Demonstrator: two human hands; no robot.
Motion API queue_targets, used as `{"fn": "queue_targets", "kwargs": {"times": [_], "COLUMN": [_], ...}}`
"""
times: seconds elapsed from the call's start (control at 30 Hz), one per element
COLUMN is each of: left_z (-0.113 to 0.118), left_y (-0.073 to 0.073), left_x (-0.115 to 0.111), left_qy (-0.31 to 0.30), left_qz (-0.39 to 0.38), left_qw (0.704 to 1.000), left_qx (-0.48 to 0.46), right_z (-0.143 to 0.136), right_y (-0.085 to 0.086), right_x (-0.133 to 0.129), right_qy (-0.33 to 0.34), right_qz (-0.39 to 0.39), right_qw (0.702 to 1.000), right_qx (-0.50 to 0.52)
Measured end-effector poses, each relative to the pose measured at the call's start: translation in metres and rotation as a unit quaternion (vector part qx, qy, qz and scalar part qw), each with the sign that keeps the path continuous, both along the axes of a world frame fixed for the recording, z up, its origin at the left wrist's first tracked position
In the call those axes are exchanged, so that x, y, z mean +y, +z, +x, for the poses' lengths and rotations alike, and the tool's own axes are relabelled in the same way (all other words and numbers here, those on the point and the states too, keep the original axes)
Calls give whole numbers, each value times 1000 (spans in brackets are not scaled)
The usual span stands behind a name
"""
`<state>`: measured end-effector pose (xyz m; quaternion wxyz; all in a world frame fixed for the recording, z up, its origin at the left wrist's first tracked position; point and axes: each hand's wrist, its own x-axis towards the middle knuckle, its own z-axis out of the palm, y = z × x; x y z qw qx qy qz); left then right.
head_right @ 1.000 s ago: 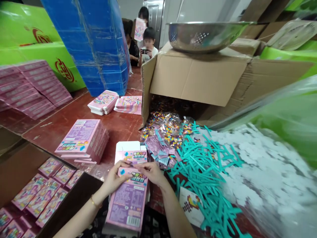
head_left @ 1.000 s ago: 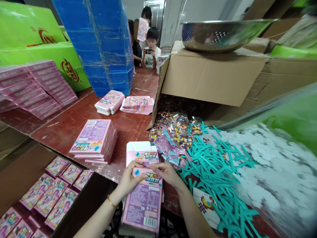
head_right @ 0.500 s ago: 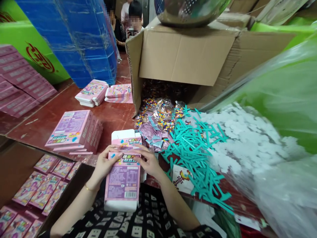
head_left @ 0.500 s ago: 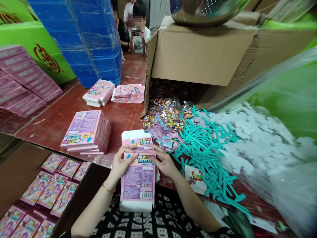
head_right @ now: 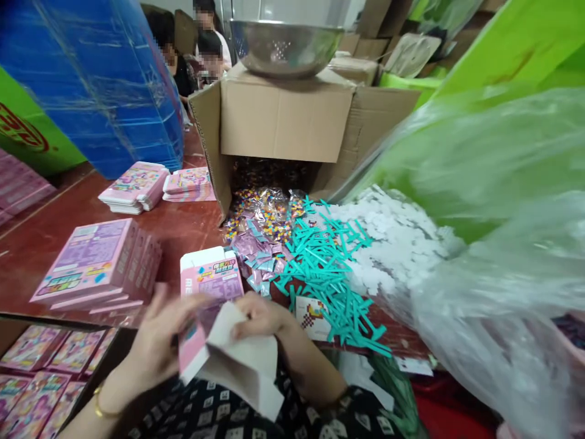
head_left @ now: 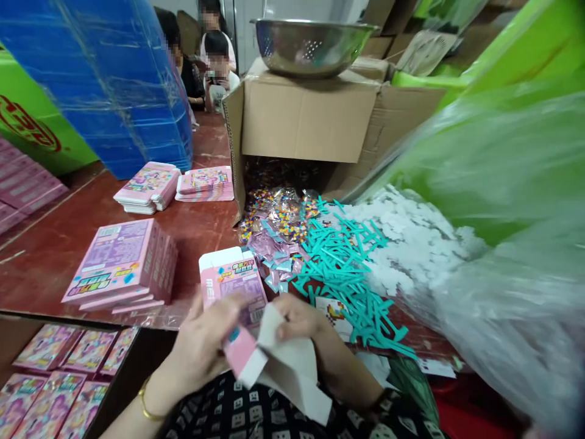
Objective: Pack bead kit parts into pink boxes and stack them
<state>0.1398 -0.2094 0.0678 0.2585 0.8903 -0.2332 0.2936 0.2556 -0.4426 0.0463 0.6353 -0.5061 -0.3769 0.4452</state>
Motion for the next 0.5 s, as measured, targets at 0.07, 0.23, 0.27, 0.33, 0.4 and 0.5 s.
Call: {"fn": "queue_targets", "kwargs": {"times": [0.07,0.23,0.27,0.33,0.4,0.5], "left_z": [3,19,23,28,31,33], "left_y": [2,-32,-39,-50,-53,-48], "left_x": [-6,-5,-4,-2,0,3], "left_qy": [-57,171,176,150,140,181], "left_qz": [20,-87,-93,-92,-90,-86], "left_qw": [997,975,969,970,972,966], "left_qx": [37,-115,-148,-169,-165,-162], "right_z": [20,94,106,122,126,107], "right_y": [-5,-30,-35,-41,-39,-13], "right_x": [10,6,1,-10,-19,-26], "right_qy": [-20,-549,-578,-605,-627,-664], "right_qz": [-61,-281,-303,-326,-328,-272], "right_qw": [997,763,730,695,669,650], "right_qx": [-35,-195,-203,-212,-225,-251]}}
